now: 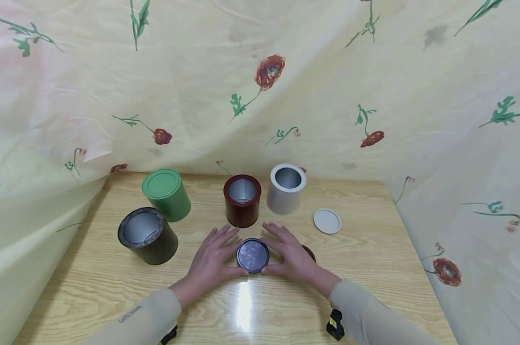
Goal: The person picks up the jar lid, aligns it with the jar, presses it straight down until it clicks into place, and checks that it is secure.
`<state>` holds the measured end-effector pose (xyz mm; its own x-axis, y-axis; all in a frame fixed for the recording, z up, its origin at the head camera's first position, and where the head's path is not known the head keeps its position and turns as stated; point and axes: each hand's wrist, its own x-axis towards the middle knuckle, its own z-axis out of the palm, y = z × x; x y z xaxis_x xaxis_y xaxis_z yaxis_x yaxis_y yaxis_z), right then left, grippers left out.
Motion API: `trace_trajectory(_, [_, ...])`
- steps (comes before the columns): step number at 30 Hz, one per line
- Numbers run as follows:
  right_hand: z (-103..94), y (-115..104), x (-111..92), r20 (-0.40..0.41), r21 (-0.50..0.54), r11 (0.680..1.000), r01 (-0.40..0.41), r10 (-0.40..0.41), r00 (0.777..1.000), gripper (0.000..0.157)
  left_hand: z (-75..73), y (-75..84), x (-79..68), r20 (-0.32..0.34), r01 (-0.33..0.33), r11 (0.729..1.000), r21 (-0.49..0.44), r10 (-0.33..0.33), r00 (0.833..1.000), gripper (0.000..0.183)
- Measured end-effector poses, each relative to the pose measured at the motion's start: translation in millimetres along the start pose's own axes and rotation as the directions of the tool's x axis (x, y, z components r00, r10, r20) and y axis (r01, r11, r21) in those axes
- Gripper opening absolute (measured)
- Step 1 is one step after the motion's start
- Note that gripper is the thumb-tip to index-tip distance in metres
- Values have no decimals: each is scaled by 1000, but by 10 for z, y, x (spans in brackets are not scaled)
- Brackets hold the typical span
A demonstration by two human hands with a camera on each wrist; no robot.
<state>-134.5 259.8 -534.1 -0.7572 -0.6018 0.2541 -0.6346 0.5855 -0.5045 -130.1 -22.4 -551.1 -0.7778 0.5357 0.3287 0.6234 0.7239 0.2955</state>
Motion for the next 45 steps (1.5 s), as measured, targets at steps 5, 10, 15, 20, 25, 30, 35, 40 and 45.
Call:
trace_trajectory(5, [-78, -102, 40, -58, -40, 997, 66, -68, 996, 76, -182, 30, -7, -57, -47, 997, 59, 50, 997, 82])
trace_trajectory(10, [-174, -198, 88, -98, -69, 991, 113, -119, 988, 78, -362, 53, 3, -128, -74, 996, 50, 80, 989, 81])
trace_trajectory(15, [-285, -293, 157, -113, -80, 987, 139, -148, 983, 80, -569, 73, 36, -184, -112, 991, 67, 123, 975, 80])
trace_trajectory(20, [-377, -390, 252, -142, -78, 977, 197, -206, 968, 80, -798, 73, 61, -193, -123, 989, 79, 136, 972, 81])
trace_trajectory(25, [-449, -479, 367, -149, -50, 973, 226, -231, 962, 81, -979, 44, 66, -210, -122, 990, 68, 134, 969, 80])
trace_trajectory(30, [-488, -549, 501, -148, -36, 967, 254, -257, 955, 84, -1102, -15, 46, -226, -113, 990, 82, 129, 966, 78])
trace_trajectory(35, [-508, -635, 634, -140, -37, 964, 262, -265, 954, 83, -1221, -74, 13, -227, -98, 991, 86, 115, 967, 78])
trace_trajectory(40, [-528, -722, 774, -123, -42, 965, 260, -263, 957, 83, -1367, -118, -28, -215, -61, 995, 76, 76, 974, 79])
trace_trajectory(45, [-536, -787, 940, -107, -33, 960, 278, -280, 954, 81, -1497, -181, -57, -220, -29, 998, 48, 39, 975, 79])
